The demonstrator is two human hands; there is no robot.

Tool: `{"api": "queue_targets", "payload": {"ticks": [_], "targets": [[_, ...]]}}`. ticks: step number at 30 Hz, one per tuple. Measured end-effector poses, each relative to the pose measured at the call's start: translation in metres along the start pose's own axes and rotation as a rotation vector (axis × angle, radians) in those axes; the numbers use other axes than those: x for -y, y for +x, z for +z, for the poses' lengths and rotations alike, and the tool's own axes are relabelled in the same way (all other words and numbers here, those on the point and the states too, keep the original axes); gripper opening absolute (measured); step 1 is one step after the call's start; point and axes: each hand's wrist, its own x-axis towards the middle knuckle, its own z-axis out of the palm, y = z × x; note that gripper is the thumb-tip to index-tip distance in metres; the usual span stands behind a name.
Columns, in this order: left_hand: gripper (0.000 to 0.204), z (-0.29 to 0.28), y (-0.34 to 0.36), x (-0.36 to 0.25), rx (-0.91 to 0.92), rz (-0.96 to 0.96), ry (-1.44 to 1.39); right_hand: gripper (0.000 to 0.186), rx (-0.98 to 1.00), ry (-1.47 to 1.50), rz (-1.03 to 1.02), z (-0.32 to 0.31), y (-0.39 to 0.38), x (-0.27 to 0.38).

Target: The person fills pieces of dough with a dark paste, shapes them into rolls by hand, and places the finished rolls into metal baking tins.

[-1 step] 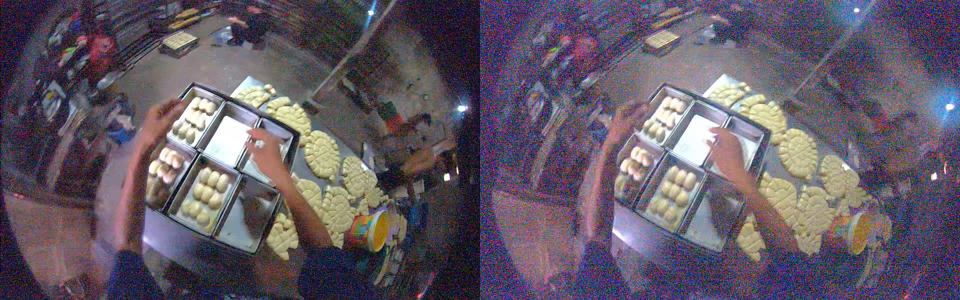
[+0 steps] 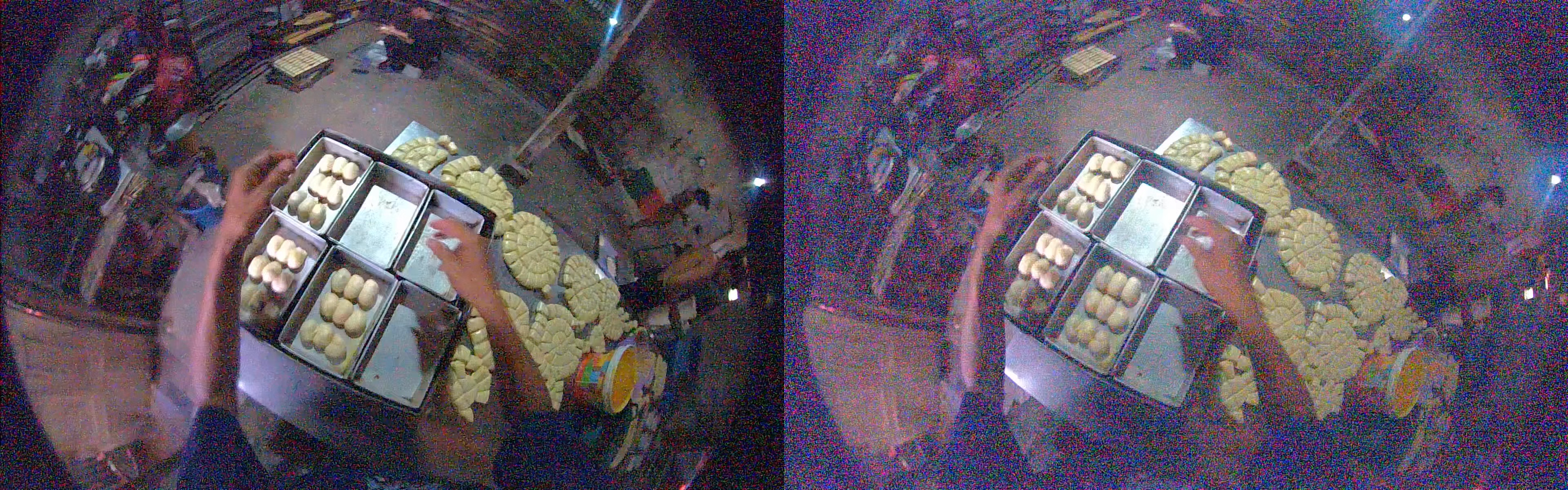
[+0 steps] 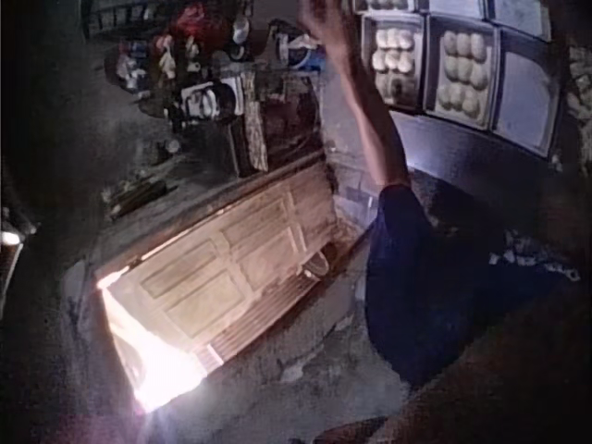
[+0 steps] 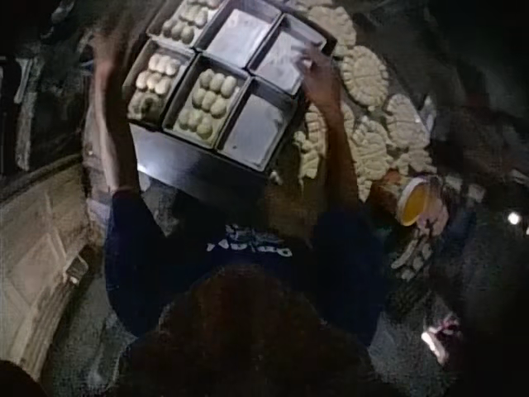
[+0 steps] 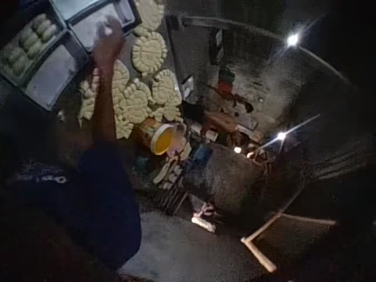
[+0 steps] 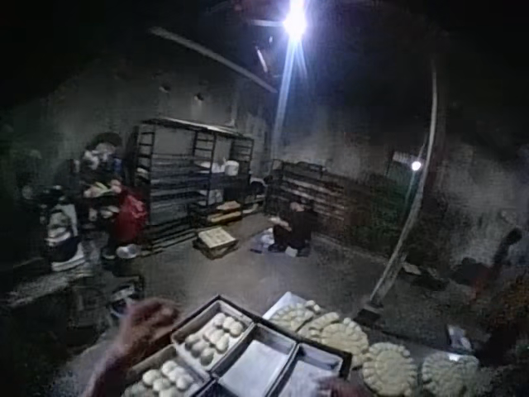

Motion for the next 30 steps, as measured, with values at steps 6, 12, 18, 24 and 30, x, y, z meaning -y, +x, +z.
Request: {"api": "queue_targets", "payload": {"ticks": [6, 12, 18, 24, 30], "targets": [[0.031, -0.031, -0.151, -0.042, -0.628, -0.184, -0.531, 0.027, -0.363, -0.131, 0.53, -0.158, -0.23, -0.027], [0.03, 0.085, -0.317, -0.077, 0.406, -0.674, -0.222, 0.025, -0.47, -0.014, 0.784, -0.142, -0.4, -0.086], [0.023, 0.226, -0.418, -0.037, 0.857, -0.593, 0.212, 0.02, -0.198, -0.236, 0.443, -0.081, -0.424, -0.11], [0.032, 0.273, -0.45, 0.01, 0.642, -0.688, 0.177, 0.024, -0.034, -0.382, 0.104, -0.065, -0.442, -0.18], [0.034, 0.289, -0.496, -0.033, 0.343, -0.707, 0.126, 0.026, -0.301, -0.39, 0.114, -0.143, -0.466, -0.239]]}}
